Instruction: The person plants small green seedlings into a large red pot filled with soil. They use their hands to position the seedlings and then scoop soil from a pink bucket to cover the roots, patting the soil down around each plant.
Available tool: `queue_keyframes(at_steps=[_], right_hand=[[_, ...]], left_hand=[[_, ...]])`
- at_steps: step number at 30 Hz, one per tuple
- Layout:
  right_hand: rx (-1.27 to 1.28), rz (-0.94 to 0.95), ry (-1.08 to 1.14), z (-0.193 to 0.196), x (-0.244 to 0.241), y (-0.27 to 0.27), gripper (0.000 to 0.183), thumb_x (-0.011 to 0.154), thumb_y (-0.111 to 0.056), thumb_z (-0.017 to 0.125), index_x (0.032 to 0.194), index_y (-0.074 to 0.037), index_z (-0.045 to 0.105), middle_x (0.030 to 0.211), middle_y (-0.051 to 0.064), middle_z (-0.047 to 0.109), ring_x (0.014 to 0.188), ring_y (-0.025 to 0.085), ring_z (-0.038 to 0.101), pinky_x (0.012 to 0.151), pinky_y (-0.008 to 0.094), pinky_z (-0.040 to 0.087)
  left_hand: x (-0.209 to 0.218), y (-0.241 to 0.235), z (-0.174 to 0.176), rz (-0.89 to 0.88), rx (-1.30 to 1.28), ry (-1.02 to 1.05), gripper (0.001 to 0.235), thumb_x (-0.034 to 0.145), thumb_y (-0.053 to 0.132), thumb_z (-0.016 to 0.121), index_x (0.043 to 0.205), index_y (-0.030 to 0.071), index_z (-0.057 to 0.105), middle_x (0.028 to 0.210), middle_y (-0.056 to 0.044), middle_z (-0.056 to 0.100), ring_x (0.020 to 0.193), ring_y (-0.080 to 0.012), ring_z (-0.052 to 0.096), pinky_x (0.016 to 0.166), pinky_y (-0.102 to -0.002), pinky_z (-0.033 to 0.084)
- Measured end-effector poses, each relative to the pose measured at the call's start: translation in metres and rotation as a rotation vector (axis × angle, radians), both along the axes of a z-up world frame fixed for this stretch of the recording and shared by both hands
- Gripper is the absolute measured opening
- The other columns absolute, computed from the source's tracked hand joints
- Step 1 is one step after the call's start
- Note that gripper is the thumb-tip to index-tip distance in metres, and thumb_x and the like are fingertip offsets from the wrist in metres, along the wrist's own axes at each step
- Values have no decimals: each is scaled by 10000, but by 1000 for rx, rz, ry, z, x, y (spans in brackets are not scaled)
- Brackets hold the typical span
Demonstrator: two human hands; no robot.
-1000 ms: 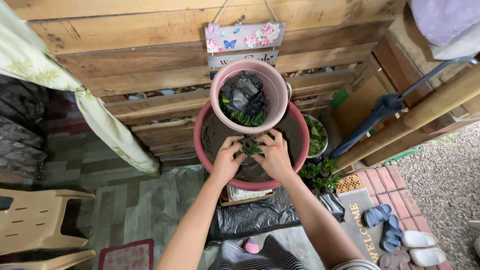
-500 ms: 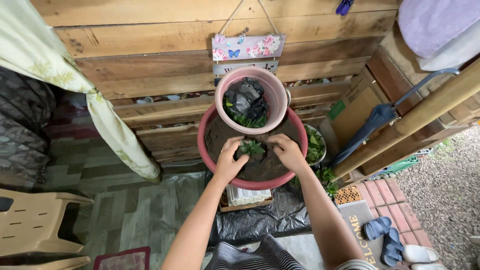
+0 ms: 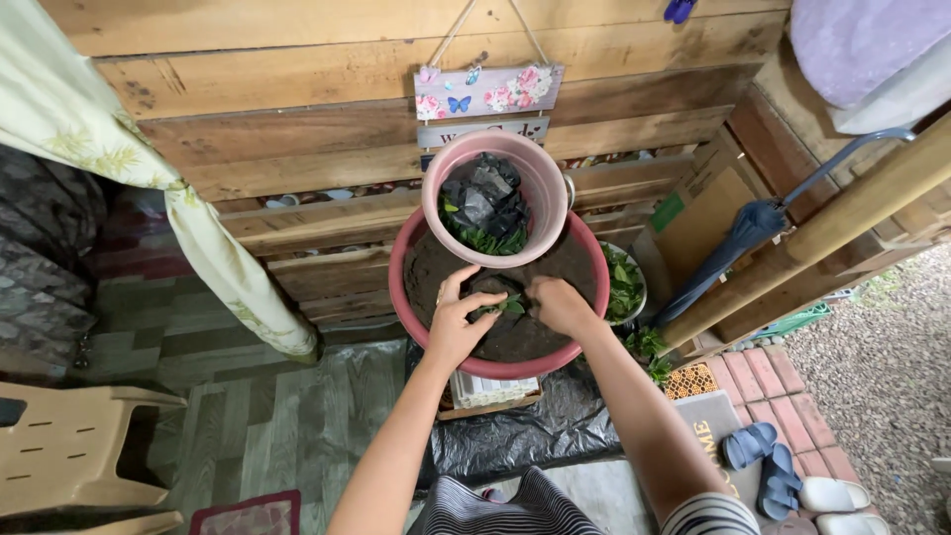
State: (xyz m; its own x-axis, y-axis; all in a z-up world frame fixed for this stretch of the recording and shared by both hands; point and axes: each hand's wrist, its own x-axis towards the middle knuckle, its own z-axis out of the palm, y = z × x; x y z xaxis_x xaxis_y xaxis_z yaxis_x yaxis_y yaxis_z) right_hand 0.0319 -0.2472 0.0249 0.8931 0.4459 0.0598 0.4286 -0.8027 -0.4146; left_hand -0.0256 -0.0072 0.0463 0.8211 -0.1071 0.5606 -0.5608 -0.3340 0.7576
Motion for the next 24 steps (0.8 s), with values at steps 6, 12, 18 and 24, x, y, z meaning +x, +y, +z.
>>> queue_keyframes(at_steps=[6, 12, 18, 24], right_hand=[[131, 21, 38, -9, 8, -14, 250, 656, -11, 746, 901, -42, 779, 967, 134, 739, 968, 344, 706, 886, 416, 552], [288, 59, -108, 112, -24, 34, 200, 746, -28, 733, 941, -36, 777, 941, 139, 727, 939, 329, 715, 854, 400, 564], [296, 226, -302, 111, -30, 50, 331, 749, 55, 641, 1044, -28, 768, 1039, 135, 739, 1016, 343, 694, 918, 424, 538], [74, 136, -293, 107, -43, 46, 509, 665, 73, 632, 1080, -156, 818, 985, 77, 635, 1044, 292, 615, 910, 407, 517]], left_hand=[[1, 2, -1, -55, -9, -22, 431, 665, -9, 810, 1031, 217, 831, 1437, -116, 572, 1339, -341, 535, 1144, -451, 409], [-4, 3, 10, -74, -7, 12, 438, 653, -5, 820, 1031, 215, 831, 1427, -117, 563, 1350, -345, 525, 1149, -459, 406], [0, 4, -1, -86, -18, 34, 427, 666, 0, 846, 1028, 224, 829, 1424, -124, 556, 1341, -345, 515, 1128, -448, 419], [1, 4, 0, -89, -4, 44, 433, 655, 1, 832, 1032, 213, 823, 1438, -127, 554, 1355, -340, 516, 1133, -447, 421]])
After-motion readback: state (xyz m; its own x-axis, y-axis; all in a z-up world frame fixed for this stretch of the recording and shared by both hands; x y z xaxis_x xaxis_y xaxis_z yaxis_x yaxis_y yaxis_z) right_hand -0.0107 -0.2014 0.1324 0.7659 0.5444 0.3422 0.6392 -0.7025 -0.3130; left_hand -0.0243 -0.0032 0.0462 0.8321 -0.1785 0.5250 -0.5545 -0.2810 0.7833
